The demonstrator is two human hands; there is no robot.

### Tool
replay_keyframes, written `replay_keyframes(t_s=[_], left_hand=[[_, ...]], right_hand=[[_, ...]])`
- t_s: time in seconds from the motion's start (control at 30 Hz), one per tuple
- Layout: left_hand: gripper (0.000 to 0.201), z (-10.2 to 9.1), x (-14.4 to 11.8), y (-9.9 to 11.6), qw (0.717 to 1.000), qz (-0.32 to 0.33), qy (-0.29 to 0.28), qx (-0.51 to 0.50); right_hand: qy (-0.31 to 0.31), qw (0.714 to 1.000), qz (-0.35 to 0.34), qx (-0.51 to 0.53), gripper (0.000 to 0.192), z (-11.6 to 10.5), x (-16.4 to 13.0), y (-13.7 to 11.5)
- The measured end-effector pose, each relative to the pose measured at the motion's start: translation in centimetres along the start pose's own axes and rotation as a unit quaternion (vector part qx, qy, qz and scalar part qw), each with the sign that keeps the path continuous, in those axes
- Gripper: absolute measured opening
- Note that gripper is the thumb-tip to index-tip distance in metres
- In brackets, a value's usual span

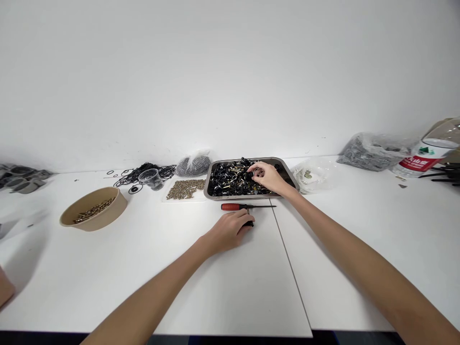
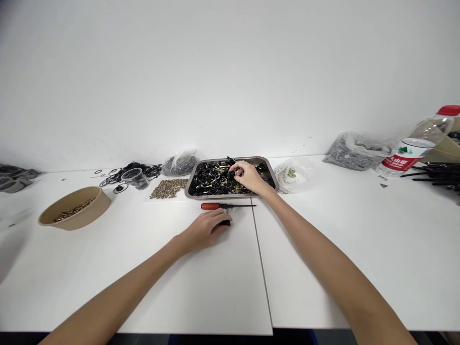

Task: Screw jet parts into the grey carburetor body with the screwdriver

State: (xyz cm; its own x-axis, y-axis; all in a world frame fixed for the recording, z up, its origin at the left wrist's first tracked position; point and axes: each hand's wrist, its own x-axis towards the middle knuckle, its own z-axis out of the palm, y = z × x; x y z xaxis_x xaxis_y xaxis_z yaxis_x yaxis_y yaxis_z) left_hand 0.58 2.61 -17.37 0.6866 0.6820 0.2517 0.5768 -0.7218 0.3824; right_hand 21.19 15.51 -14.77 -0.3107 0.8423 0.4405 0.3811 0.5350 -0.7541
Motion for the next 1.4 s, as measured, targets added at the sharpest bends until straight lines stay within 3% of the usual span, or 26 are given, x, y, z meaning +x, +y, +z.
replay_keyframes(t_s=[0.27, 1.0, 1.4], left_hand=[[0.021, -0.02, -0.01, 0.03, 1.000, 0.000, 0.003, -0.003], [0.022, 0.12, -0.10, -0.21, 1.000, 0.014, 0.007, 0.008], [0.022, 0.04, 0.04, -0.14, 1.000, 0.011, 0.006, 0.009]], right_hand=[[-0.010, 1.000, 0.019, 0.020, 0.021, -0.03, 0.09, 0.02], [-0.012, 0.999, 0.027, 0.021, 0.038, 0.01, 0.07, 0.43], [-0.009, 1.000, 0.016, -0.003, 0.035, 0.08, 0.25, 0.77]])
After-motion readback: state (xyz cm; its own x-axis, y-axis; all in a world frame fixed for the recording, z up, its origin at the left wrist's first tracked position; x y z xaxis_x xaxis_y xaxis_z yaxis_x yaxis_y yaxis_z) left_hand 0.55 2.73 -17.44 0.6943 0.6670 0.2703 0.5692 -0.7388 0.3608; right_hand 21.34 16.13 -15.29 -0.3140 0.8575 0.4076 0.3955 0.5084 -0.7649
